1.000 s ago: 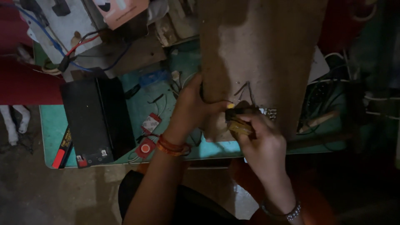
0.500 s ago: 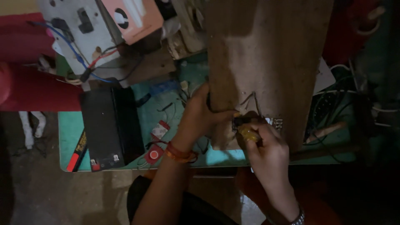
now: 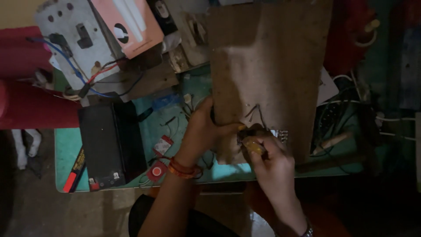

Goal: Repairing or assembling a wooden electrical switchboard by manipulating wires and using a screwdriver.

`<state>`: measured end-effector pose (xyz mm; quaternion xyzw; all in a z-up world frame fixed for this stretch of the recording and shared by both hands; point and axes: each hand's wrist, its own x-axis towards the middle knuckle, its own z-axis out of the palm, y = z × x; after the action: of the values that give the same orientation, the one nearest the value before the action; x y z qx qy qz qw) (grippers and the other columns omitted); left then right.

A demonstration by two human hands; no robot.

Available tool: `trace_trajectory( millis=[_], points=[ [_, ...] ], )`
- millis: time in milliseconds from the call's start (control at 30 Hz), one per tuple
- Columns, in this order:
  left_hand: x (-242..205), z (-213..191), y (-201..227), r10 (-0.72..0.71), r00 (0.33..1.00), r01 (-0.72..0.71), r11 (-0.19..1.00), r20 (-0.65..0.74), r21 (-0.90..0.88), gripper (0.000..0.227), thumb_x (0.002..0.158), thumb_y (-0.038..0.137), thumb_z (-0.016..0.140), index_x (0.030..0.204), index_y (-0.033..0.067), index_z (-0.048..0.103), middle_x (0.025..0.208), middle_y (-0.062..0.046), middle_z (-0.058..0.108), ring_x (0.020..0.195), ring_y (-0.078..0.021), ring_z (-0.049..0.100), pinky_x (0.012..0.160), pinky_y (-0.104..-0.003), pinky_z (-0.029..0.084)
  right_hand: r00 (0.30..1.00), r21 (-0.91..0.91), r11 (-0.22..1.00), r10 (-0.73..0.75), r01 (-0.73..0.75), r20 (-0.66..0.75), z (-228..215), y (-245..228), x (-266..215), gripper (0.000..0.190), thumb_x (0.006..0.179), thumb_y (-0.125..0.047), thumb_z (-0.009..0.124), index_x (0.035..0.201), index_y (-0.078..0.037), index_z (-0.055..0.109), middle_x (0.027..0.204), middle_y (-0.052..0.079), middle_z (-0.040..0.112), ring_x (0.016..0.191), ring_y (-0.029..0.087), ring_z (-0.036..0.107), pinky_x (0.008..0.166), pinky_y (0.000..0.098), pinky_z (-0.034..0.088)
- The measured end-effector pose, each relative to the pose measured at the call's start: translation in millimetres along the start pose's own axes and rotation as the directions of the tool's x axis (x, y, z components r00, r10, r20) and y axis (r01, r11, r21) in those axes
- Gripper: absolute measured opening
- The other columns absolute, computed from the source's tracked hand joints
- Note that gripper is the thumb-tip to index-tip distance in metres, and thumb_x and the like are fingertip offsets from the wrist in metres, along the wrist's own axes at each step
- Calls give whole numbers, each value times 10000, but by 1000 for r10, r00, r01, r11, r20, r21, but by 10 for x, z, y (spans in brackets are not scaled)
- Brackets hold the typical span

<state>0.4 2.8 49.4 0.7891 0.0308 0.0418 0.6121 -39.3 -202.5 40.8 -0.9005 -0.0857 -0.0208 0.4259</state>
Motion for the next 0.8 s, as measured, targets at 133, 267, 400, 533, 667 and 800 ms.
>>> trace_trajectory(
  millis=[133, 267, 400, 533, 667, 800],
  points=[
    [-1, 35, -24, -9, 1000, 10, 1000, 13, -30, 701, 693, 193, 935, 1275, -9, 600, 1182, -133, 730, 1055, -208, 718, 904, -343, 597, 997, -25, 997, -72, 71, -37, -7, 104, -31, 246, 851, -71, 719, 1090, -23, 688, 995, 177, 726, 854, 318, 750, 713, 373, 585],
    [22, 37, -60, 65, 998, -65, 997, 1, -36, 681, 709, 177, 929, 1275, -22, 607, 1181, -142, 730, 1057, -215, 719, 905, -347, 597, 996, -19, 998, -65, 64, -58, -65, -82, 20, 215, 860, -62, 722, 1073, -36, 705, 975, 177, 733, 833, 317, 752, 698, 374, 581],
    [29, 18, 15, 64, 998, -63, 998, 21, -15, 677, 701, 166, 933, 1259, -30, 606, 1179, -143, 726, 1054, -216, 723, 888, -343, 603, 995, 43, 994, 94, -95, 23, -88, -146, 35, 248, 843, -37, 703, 1089, -60, 719, 936, 156, 749, 790, 267, 783, 653, 351, 594],
    [27, 20, 31, 8, 999, -7, 999, 36, -33, 658, 692, 180, 938, 1226, -27, 612, 1149, -140, 743, 1023, -212, 739, 870, -335, 617, 996, 69, 994, 82, -84, 24, -96, -174, 41, 277, 808, 7, 698, 1078, -51, 724, 941, 151, 748, 799, 256, 784, 656, 344, 593],
    [19, 22, 37, 1, 1000, -1, 1000, 30, -22, 660, 683, 181, 938, 1216, -30, 611, 1145, -144, 743, 1024, -213, 742, 869, -336, 619, 997, 79, 994, 75, -76, 21, -93, -165, 42, 279, 804, 22, 698, 1076, -37, 718, 952, 150, 746, 798, 245, 784, 652, 339, 592],
    [33, 26, 52, 0, 1000, 0, 1000, 27, 4, 683, 674, 195, 942, 1224, -28, 606, 1153, -148, 739, 1030, -216, 741, 872, -337, 614, 995, 88, 992, 92, -94, 36, -93, -149, 46, 262, 812, 20, 692, 1067, -34, 719, 940, 141, 755, 787, 226, 790, 643, 329, 598]
  ],
)
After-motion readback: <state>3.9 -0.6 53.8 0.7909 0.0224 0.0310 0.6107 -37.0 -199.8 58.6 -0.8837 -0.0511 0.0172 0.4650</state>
